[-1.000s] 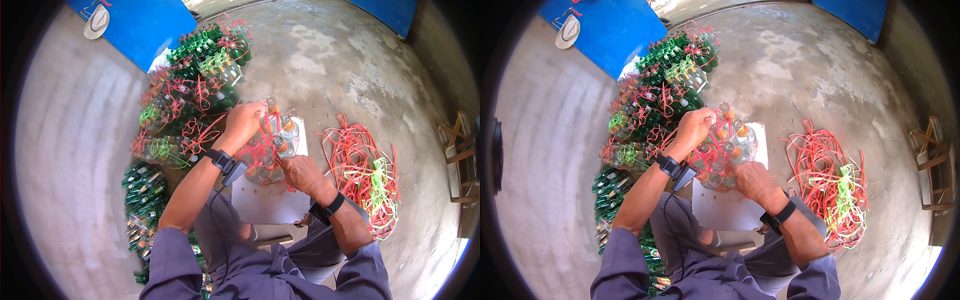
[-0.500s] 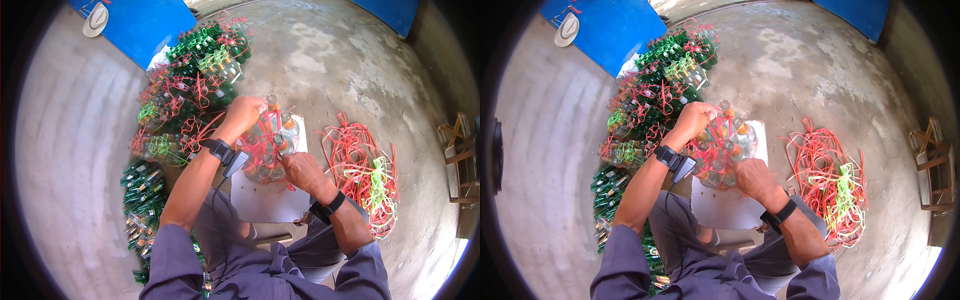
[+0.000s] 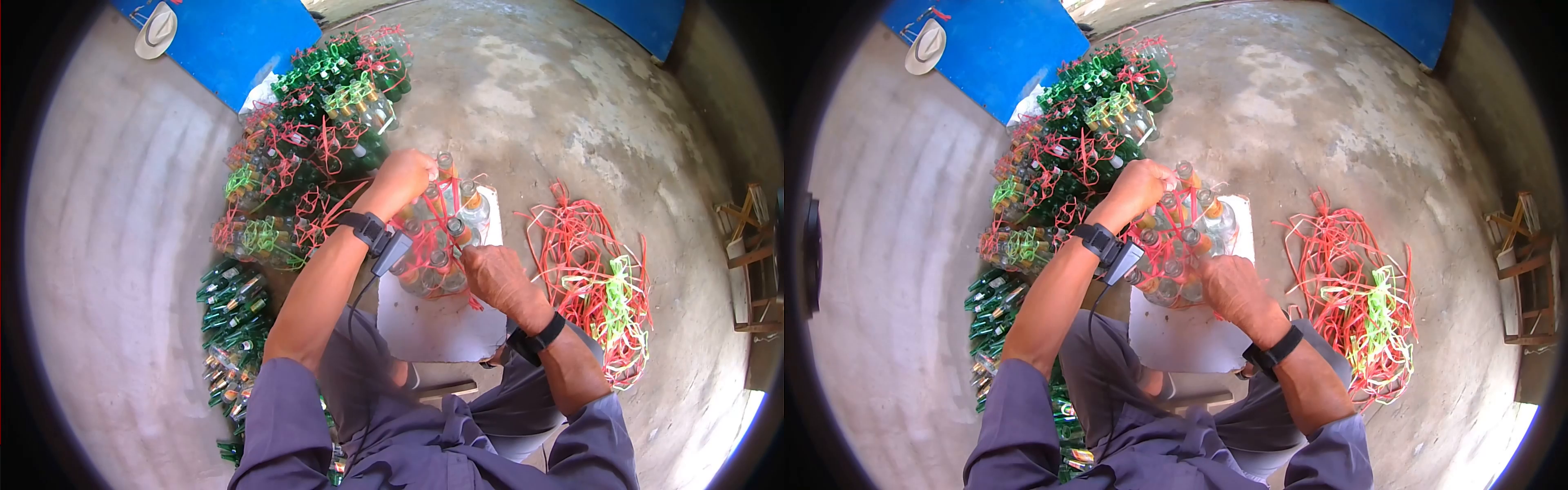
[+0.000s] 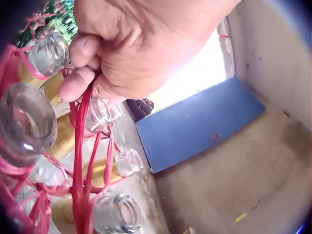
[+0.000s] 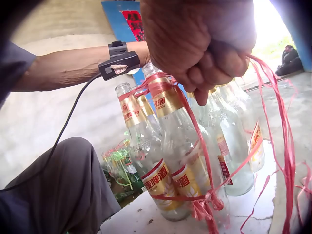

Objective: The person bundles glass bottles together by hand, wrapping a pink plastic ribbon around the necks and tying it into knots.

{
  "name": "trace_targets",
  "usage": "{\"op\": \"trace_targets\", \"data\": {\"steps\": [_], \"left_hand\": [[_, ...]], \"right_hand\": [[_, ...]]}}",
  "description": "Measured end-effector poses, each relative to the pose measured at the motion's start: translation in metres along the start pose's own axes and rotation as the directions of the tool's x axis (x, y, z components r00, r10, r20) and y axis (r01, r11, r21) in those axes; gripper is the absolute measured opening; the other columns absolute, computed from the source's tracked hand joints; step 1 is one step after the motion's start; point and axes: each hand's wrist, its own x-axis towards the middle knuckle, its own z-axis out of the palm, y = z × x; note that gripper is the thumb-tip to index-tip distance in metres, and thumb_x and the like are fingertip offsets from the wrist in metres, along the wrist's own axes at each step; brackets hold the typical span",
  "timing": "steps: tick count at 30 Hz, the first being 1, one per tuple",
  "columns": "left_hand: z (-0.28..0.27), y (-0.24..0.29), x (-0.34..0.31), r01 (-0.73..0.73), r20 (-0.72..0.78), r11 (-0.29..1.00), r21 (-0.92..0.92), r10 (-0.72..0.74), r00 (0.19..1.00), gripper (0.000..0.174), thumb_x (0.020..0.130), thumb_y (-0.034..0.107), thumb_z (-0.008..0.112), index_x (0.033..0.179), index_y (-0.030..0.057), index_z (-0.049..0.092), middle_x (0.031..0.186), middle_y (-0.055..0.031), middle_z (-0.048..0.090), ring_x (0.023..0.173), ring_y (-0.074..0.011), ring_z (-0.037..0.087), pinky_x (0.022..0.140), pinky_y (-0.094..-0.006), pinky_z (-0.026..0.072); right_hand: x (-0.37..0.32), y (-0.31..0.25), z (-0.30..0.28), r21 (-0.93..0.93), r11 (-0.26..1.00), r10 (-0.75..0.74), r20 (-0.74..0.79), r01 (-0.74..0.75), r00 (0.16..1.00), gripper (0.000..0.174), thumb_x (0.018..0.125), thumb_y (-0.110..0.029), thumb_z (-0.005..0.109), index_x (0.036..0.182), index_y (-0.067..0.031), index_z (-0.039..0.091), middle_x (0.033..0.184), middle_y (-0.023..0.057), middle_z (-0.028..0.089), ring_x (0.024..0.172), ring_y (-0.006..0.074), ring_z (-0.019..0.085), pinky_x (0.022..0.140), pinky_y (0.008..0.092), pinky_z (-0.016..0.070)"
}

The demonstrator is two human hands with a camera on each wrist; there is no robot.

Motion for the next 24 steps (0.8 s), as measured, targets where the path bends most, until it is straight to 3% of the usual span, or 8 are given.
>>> {"op": "trace_targets", "data": {"steps": [3,5,8,11,18,20,23,24], "left_hand": [[0.005,-0.004,0.000,0.002,-0.032,0.989,0.147,0.003,0.999,0.017,0.094,0.016,0.066,0.101,0.0084,0.079,0.077,-0.0132,0.074,0.057,-0.0250,0.069,0.056,-0.0389,0.0539],[0.005,-0.010,-0.005,-0.189,-0.187,0.919,0.345,0.265,0.946,0.016,0.092,0.019,0.068,0.100,0.0171,0.081,0.086,-0.0141,0.075,0.075,-0.0326,0.073,0.067,-0.0430,0.0574],[0.000,0.003,-0.015,-0.115,-0.175,0.904,0.411,0.203,0.963,0.015,0.090,0.022,0.069,0.100,0.0213,0.081,0.089,-0.0132,0.075,0.087,-0.0357,0.072,0.075,-0.0464,0.0570],[0.002,0.009,-0.018,-0.049,-0.179,0.873,0.484,0.154,0.972,0.016,0.091,0.022,0.068,0.100,0.0217,0.080,0.088,-0.0126,0.075,0.087,-0.0352,0.072,0.075,-0.0463,0.0568],[0.013,-0.001,-0.043,-0.170,-0.275,0.925,0.339,0.270,0.923,0.020,0.090,0.012,0.065,0.105,0.0124,0.077,0.099,-0.0160,0.074,0.094,-0.0364,0.070,0.081,-0.0448,0.0559],[0.013,0.003,-0.062,-0.409,-0.394,0.857,0.314,0.510,0.765,0.022,0.088,0.007,0.065,0.108,0.0058,0.073,0.106,-0.0167,0.071,0.100,-0.0367,0.067,0.085,-0.0439,0.0544],[0.018,0.024,-0.106,-0.503,-0.388,0.851,0.152,0.519,0.761,0.026,0.086,0.006,0.067,0.111,0.0044,0.070,0.108,-0.0161,0.069,0.104,-0.0358,0.064,0.090,-0.0433,0.0525],[0.024,0.021,-0.116,-0.526,-0.350,0.832,0.180,0.553,0.756,0.036,0.084,0.006,0.068,0.120,0.0055,0.067,0.112,-0.0165,0.068,0.106,-0.0364,0.063,0.092,-0.0438,0.0516]], "right_hand": [[-0.001,0.002,0.001,-0.006,1.000,-0.018,-0.004,0.018,1.000,0.010,0.085,-0.007,0.060,0.079,-0.0018,0.065,0.068,0.0241,0.065,0.068,0.0434,0.068,0.061,0.0515,0.0544],[-0.002,0.004,0.002,-0.014,0.999,-0.031,-0.004,0.031,1.000,0.010,0.085,-0.007,0.059,0.078,-0.0017,0.065,0.067,0.0243,0.064,0.068,0.0435,0.068,0.060,0.0514,0.0543],[-0.006,0.010,0.000,-0.016,0.999,-0.040,0.025,0.040,0.999,0.011,0.084,-0.006,0.058,0.076,-0.0015,0.064,0.064,0.0245,0.063,0.065,0.0440,0.066,0.059,0.0524,0.0531],[-0.017,0.014,-0.002,-0.063,0.996,-0.051,0.092,0.057,0.994,0.011,0.084,-0.006,0.059,0.074,-0.0018,0.063,0.062,0.0244,0.061,0.062,0.0439,0.065,0.058,0.0530,0.0518],[-0.030,0.011,-0.011,-0.033,0.993,-0.114,0.042,0.115,0.993,0.010,0.083,-0.006,0.062,0.073,-0.0034,0.060,0.062,0.0210,0.061,0.061,0.0418,0.064,0.056,0.0497,0.0507],[-0.032,0.008,-0.013,-0.025,0.991,-0.128,0.020,0.128,0.992,0.009,0.082,-0.006,0.063,0.074,-0.0037,0.060,0.063,0.0201,0.062,0.062,0.0413,0.064,0.055,0.0489,0.0505],[-0.034,0.000,-0.018,-0.017,0.985,-0.170,-0.002,0.170,0.985,0.011,0.083,-0.007,0.066,0.074,-0.0047,0.060,0.064,0.0187,0.062,0.062,0.0402,0.064,0.056,0.0482,0.0503],[-0.036,0.000,-0.018,0.016,0.987,-0.162,-0.047,0.163,0.986,0.012,0.084,-0.008,0.067,0.074,-0.0050,0.060,0.064,0.0185,0.062,0.061,0.0399,0.064,0.055,0.0483,0.0499]]}}
